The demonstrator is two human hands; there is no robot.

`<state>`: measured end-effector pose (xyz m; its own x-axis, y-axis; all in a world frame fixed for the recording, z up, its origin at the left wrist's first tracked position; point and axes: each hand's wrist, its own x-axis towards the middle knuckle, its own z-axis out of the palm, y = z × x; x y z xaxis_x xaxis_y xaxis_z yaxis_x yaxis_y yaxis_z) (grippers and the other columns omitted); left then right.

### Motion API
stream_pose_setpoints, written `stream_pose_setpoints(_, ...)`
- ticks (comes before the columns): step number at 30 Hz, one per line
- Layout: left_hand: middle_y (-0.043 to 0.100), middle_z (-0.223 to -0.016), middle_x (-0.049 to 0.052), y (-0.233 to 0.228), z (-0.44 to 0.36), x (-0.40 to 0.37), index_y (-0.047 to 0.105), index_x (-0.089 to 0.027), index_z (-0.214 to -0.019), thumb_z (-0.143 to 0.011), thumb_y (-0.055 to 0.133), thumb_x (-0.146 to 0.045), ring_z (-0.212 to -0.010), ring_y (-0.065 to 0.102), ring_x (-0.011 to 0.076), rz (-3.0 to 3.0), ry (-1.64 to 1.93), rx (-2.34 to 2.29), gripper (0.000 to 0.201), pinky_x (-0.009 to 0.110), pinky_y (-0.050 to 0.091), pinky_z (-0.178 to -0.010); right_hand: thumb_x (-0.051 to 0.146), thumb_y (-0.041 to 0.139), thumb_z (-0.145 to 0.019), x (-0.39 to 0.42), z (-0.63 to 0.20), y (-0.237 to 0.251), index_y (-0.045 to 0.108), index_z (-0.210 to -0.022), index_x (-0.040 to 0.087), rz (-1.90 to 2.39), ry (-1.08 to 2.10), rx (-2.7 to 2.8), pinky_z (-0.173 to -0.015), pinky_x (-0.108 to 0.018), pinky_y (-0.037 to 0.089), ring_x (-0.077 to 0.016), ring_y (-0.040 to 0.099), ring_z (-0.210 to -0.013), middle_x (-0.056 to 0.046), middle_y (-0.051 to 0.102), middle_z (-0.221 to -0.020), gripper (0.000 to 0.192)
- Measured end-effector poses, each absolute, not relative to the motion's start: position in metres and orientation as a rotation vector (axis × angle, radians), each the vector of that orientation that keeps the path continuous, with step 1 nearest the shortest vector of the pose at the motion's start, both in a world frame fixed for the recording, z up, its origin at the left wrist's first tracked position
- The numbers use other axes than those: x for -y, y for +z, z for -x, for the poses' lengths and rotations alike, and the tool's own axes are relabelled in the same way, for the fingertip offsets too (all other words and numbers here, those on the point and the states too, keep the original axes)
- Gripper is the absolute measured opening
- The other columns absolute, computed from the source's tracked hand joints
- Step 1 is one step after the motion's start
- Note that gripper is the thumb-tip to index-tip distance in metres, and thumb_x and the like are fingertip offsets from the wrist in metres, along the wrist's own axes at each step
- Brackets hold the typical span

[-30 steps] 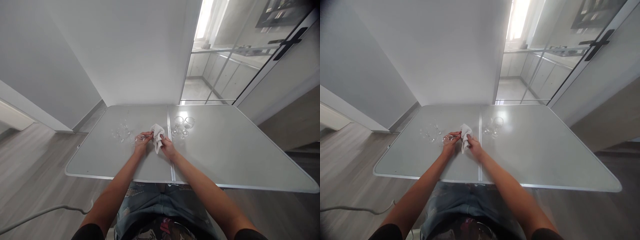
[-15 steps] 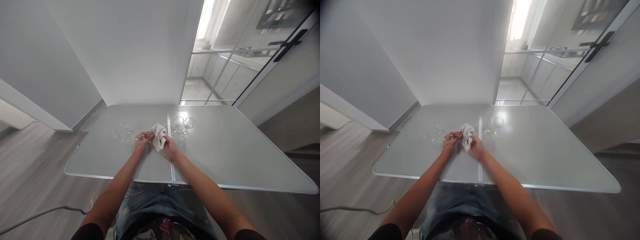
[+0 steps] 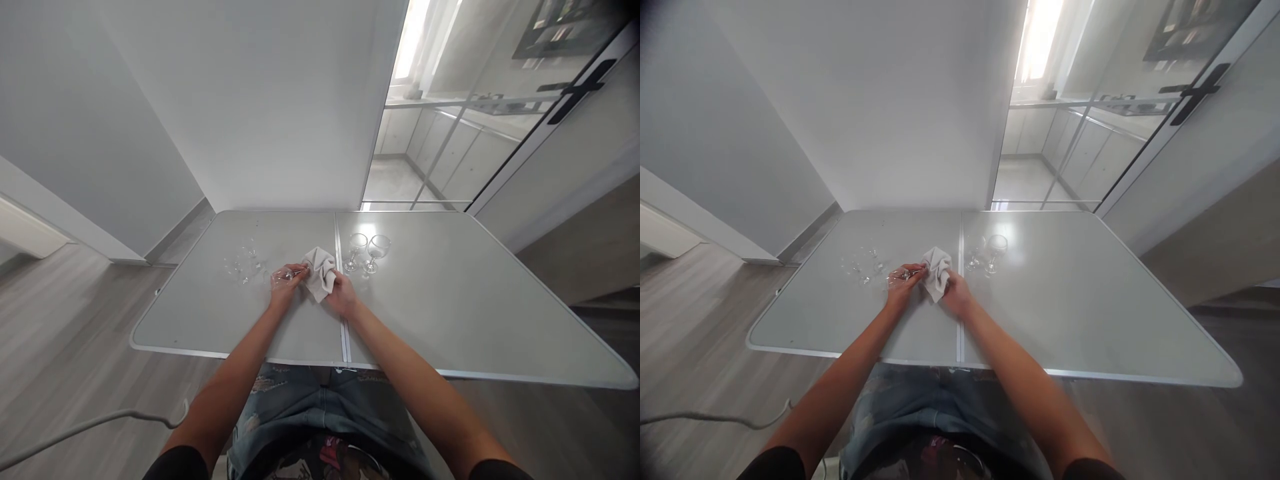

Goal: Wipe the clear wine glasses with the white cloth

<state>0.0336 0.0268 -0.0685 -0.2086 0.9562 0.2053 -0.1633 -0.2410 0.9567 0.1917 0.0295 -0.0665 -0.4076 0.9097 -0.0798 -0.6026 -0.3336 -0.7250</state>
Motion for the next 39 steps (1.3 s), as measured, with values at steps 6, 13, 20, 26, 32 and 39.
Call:
stream_pose_setpoints(6,0.076,-0.095,0.010,-0.066,-0.033,-0.025,0.075,-0.019,-0.078,-0.069,0.086,-0.035,-0.098,0.071,0.0239,-1.204,1.645,-1.098,0.021,0.044,0.052,-0.099,0.045,0.071,-0.078,-0.029,-0.187,-0.072,0.069,-0.085,0.019,0.646,1.966,0.723,-0.079,-0.033,0.053,-0.0215,0.066,-0.087,-0.004,0.071,-0.081,0.026)
stream_pose_setpoints(13,0.076,-0.097,0.010,-0.068,-0.032,-0.027,0.074,-0.019,-0.081,-0.069,0.086,-0.035,-0.098,0.071,0.0245,-1.164,1.596,-1.127,0.023,0.043,0.053,-0.096,0.043,0.067,-0.079,-0.027,-0.192,-0.064,0.070,-0.087,0.021,0.581,1.906,0.663,-0.078,-0.034,0.054,-0.0223,0.067,-0.088,-0.004,0.072,-0.082,0.023)
stream_pose_setpoints(20,0.076,-0.095,0.009,-0.064,-0.033,-0.024,0.074,-0.020,-0.079,-0.068,0.087,-0.032,-0.098,0.071,0.0237,-1.186,1.643,-1.057,0.020,0.044,0.052,-0.098,0.040,0.074,-0.076,-0.030,-0.185,-0.070,0.069,-0.088,0.021,0.744,1.838,0.696,-0.069,-0.028,0.052,-0.0167,0.063,-0.074,-0.002,0.069,-0.077,0.023)
stream_pose_setpoints(26,0.075,-0.095,0.007,-0.066,-0.031,-0.024,0.073,-0.021,-0.081,-0.069,0.086,-0.032,-0.100,0.070,0.0226,-1.119,1.729,-1.054,0.021,0.042,0.053,-0.096,0.020,0.070,-0.073,-0.033,-0.190,-0.067,0.071,-0.113,0.029,0.871,1.405,0.914,-0.078,-0.026,0.051,-0.0148,0.063,-0.092,0.001,0.072,-0.105,0.042)
stream_pose_setpoints(32,0.076,-0.098,0.008,-0.060,-0.034,-0.023,0.074,-0.020,-0.081,-0.067,0.087,-0.034,-0.100,0.070,0.0229,-1.130,1.645,-1.067,0.024,0.041,0.054,-0.095,0.020,0.070,-0.071,-0.021,-0.182,-0.057,0.073,-0.113,0.028,0.735,1.653,1.029,-0.074,-0.026,0.050,-0.0161,0.063,-0.088,-0.001,0.072,-0.100,0.043)
stream_pose_setpoints(39,0.076,-0.095,0.009,-0.061,-0.035,-0.024,0.073,-0.020,-0.077,-0.065,0.088,-0.037,-0.098,0.071,0.0240,-1.170,1.575,-1.082,0.025,0.041,0.054,-0.094,0.021,0.072,-0.068,-0.026,-0.186,-0.062,0.073,-0.102,0.023,0.697,1.742,0.850,-0.066,-0.025,0.048,-0.0157,0.061,-0.077,-0.003,0.071,-0.089,0.033)
